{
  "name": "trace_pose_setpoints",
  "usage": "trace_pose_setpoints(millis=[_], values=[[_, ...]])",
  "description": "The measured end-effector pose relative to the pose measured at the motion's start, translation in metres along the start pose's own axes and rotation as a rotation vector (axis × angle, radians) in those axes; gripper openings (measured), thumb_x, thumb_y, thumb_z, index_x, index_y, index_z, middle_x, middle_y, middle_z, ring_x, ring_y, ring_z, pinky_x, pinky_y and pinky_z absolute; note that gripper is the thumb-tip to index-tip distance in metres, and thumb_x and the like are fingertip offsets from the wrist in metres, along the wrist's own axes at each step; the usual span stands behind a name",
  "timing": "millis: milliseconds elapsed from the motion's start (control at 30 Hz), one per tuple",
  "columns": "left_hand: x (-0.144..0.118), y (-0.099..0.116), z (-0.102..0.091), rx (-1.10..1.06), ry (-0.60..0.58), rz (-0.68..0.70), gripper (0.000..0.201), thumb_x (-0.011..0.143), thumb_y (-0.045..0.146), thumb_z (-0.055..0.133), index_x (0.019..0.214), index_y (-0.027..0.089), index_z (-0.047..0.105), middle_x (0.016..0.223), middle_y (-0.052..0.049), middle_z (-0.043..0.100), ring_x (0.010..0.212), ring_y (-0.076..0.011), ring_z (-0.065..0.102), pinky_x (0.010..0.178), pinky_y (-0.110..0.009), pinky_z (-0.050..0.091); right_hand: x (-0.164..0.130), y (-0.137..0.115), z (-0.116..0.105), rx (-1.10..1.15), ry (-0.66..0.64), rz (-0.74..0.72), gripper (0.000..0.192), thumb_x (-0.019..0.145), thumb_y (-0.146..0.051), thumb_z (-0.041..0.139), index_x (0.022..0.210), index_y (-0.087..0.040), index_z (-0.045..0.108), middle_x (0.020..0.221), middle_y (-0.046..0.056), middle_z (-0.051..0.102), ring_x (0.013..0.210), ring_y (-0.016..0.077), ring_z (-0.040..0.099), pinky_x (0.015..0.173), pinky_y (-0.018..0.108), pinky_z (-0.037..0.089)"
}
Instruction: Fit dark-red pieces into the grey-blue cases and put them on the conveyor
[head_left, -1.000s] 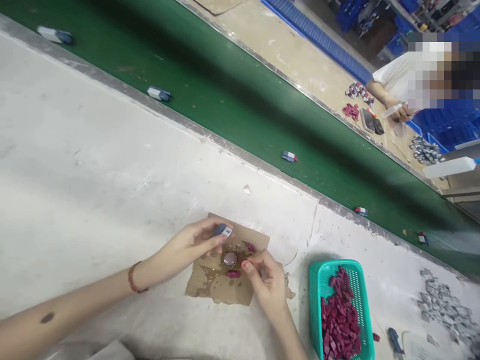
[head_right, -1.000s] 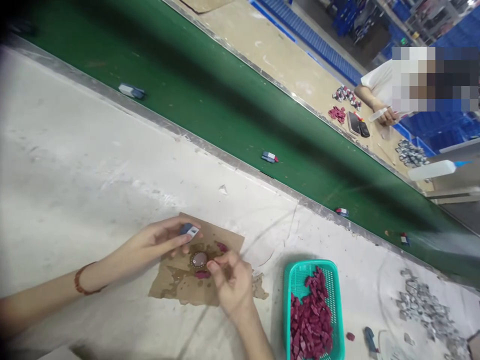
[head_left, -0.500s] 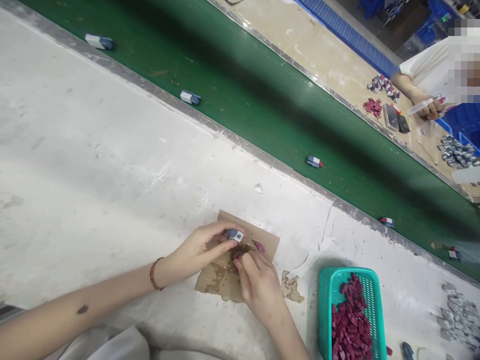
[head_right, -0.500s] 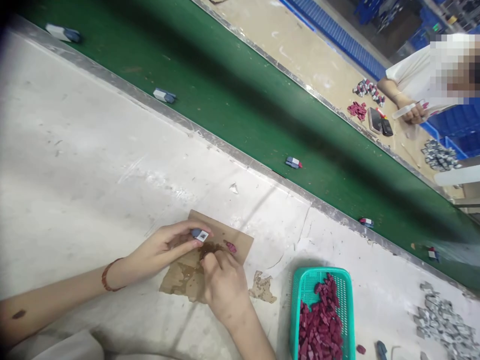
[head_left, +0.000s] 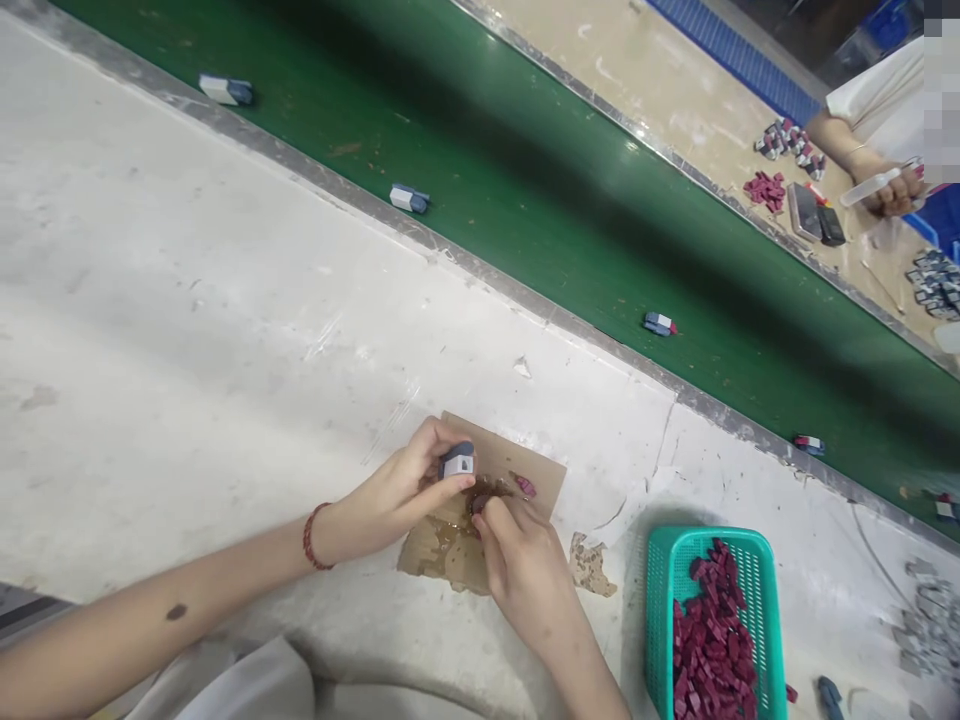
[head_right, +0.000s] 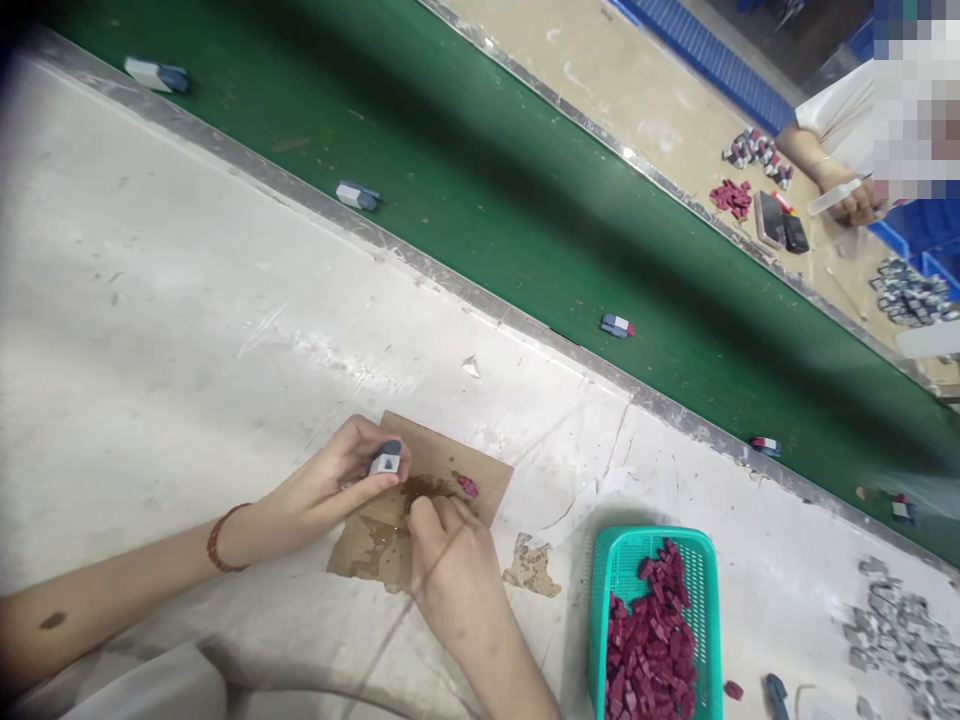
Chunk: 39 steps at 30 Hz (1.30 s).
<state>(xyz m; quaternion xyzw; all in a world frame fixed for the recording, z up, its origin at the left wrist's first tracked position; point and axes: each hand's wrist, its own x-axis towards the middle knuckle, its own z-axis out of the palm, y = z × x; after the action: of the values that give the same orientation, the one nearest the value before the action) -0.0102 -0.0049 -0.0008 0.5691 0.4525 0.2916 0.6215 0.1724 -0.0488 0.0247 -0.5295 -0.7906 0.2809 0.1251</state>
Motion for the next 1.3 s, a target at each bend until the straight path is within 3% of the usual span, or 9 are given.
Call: trace_pose_setpoints(millis=[100, 233, 300, 400, 533, 700, 867, 1067, 1300], values=[[0.001, 0.001, -0.002, 0.060, -0.044, 0.027, 0.023, 0.095, 0.037, 0.042, 0.105, 0.019, 0.053, 0.090, -0.007, 0.066, 0.081, -0.0212, 0.062, 0.072, -0.032, 0.050, 0.001, -0.001, 0.001, 0.016, 0.024, 0.020, 0.025, 0.090, -0.006, 0.036, 0.076, -0.023, 0.046, 0.067, 0.001, 0.054, 0.058, 0.0169, 0.049, 0.052, 0.025, 0.035], [0.001, -0.001, -0.001, 0.084, -0.056, 0.018, 0.036, 0.099, 0.038, 0.030, 0.105, 0.017, 0.059, 0.076, -0.004, 0.064, 0.056, -0.0153, 0.052, 0.056, -0.028, 0.046, 0.002, -0.002, 0.002, 0.073, 0.015, 0.023, 0.024, 0.092, -0.010, 0.035, 0.075, -0.024, 0.045, 0.067, 0.000, 0.053, 0.058, 0.0165, 0.048, 0.051, 0.026, 0.034], [0.000, -0.002, -0.001, 0.112, -0.037, 0.027, 0.036, 0.100, 0.037, 0.029, 0.108, 0.018, 0.058, 0.077, -0.003, 0.063, 0.057, -0.0156, 0.053, 0.056, -0.027, 0.046, 0.002, -0.001, 0.002, 0.148, 0.028, 0.050, 0.025, 0.093, -0.013, 0.035, 0.073, -0.024, 0.044, 0.066, 0.000, 0.052, 0.058, 0.0159, 0.048, 0.051, 0.026, 0.035], [-0.001, -0.003, -0.001, 0.185, -0.032, 0.068, 0.032, 0.098, 0.037, 0.034, 0.114, 0.019, 0.055, 0.086, -0.006, 0.066, 0.071, -0.0197, 0.060, 0.066, -0.029, 0.049, 0.001, 0.005, 0.001, 0.372, 0.054, 0.182, 0.025, 0.094, -0.021, 0.042, 0.070, -0.023, 0.045, 0.063, -0.002, 0.051, 0.056, 0.0141, 0.048, 0.051, 0.025, 0.035], [-0.001, -0.003, -0.002, 0.221, -0.124, 0.124, 0.030, 0.098, 0.035, 0.035, 0.116, 0.019, 0.053, 0.102, -0.009, 0.067, 0.087, -0.0231, 0.064, 0.077, -0.031, 0.051, -0.003, 0.014, -0.003, 0.835, 0.181, 0.363, 0.023, 0.090, -0.037, 0.056, 0.073, -0.022, 0.052, 0.058, -0.004, 0.053, 0.051, 0.0119, 0.050, 0.049, 0.023, 0.039], [0.000, -0.002, 0.000, 0.267, -0.224, 0.180, 0.026, 0.096, 0.033, 0.042, 0.114, 0.019, 0.053, 0.105, -0.010, 0.067, 0.087, -0.0228, 0.065, 0.076, -0.031, 0.052, -0.003, 0.014, -0.005, 1.159, 0.300, 0.374, 0.029, 0.085, -0.045, 0.066, 0.073, -0.022, 0.053, 0.053, -0.006, 0.053, 0.044, 0.0095, 0.047, 0.045, 0.021, 0.038], [0.000, -0.004, 0.001, 0.405, -0.274, 0.280, 0.034, 0.102, 0.040, 0.033, 0.101, 0.017, 0.059, 0.085, -0.007, 0.070, 0.070, -0.0188, 0.065, 0.063, -0.027, 0.049, 0.001, 0.010, 0.000, 1.178, 0.333, 0.302, 0.028, 0.086, -0.044, 0.067, 0.074, -0.022, 0.054, 0.057, -0.006, 0.052, 0.046, 0.0095, 0.049, 0.046, 0.022, 0.042], [0.003, -0.005, 0.003, 0.530, -0.206, 0.488, 0.049, 0.104, 0.044, 0.021, 0.092, 0.014, 0.058, 0.076, -0.007, 0.070, 0.062, -0.0170, 0.064, 0.056, -0.025, 0.045, 0.004, 0.008, 0.006, 1.177, 0.281, 0.224, 0.021, 0.091, -0.039, 0.062, 0.080, -0.022, 0.057, 0.058, -0.005, 0.053, 0.052, 0.0105, 0.051, 0.052, 0.023, 0.044], [0.003, -0.006, 0.004, 0.566, -0.212, 0.548, 0.048, 0.105, 0.042, 0.021, 0.083, 0.016, 0.055, 0.070, -0.004, 0.067, 0.058, -0.0156, 0.061, 0.054, -0.025, 0.042, 0.004, 0.010, 0.005, 1.088, 0.216, 0.189, 0.022, 0.093, -0.038, 0.058, 0.077, -0.022, 0.056, 0.061, -0.005, 0.052, 0.056, 0.0112, 0.052, 0.056, 0.024, 0.046]])
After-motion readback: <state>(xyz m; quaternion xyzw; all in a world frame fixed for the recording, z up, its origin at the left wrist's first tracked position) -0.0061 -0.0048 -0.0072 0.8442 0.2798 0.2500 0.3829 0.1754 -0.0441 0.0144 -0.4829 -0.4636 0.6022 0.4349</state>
